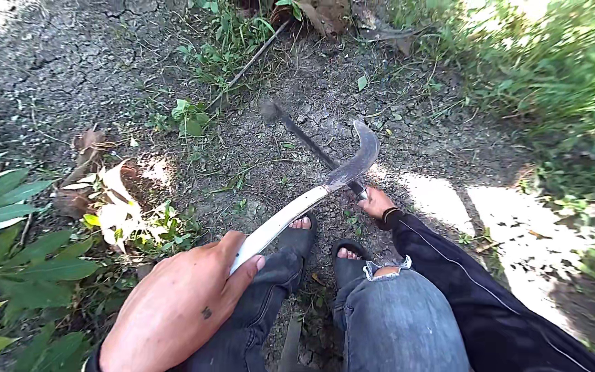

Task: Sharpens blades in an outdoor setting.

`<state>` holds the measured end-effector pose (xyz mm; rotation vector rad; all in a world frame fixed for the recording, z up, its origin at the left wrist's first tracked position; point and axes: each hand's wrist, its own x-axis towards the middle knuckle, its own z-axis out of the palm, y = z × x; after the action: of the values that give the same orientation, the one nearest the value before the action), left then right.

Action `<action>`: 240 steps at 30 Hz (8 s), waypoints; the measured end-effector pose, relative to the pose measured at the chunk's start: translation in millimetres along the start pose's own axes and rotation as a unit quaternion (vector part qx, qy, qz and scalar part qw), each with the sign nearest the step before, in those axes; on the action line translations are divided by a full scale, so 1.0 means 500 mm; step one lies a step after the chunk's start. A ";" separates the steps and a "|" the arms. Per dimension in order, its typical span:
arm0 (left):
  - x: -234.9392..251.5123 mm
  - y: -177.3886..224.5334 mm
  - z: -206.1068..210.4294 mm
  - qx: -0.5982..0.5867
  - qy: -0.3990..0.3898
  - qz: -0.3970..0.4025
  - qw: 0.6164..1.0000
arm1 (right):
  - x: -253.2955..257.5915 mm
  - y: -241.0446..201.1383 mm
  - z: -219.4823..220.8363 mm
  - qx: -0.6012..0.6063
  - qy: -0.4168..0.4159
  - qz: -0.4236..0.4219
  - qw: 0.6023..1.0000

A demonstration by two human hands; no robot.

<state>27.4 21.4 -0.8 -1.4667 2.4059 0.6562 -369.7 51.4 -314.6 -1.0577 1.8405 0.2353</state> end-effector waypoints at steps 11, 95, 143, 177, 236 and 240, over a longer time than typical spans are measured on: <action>0.005 0.005 0.002 -0.001 -0.016 -0.010 1.000 | 0.026 -0.092 0.015 0.337 0.104 0.087 0.932; 0.011 0.003 0.005 -0.016 -0.035 0.002 0.999 | -0.072 0.061 0.099 0.168 0.028 0.059 0.984; 0.049 0.042 -0.026 -0.005 -0.164 -0.034 0.986 | 0.048 0.147 0.011 0.617 0.146 0.160 0.756; 0.048 0.031 -0.023 -0.013 -0.170 -0.030 0.985 | 0.038 0.049 -0.046 0.521 0.140 0.129 0.832; 0.064 0.108 -0.012 0.088 -0.175 -0.090 0.977 | -0.735 0.324 0.177 0.261 0.120 0.109 0.952; 0.055 0.125 -0.006 0.116 -0.149 -0.094 0.978 | -0.830 0.299 0.070 0.039 0.189 0.080 0.978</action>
<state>-40.8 23.1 5.5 -1.3684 2.0132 0.4929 -393.0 395.2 -36.6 -0.9456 2.2619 0.0559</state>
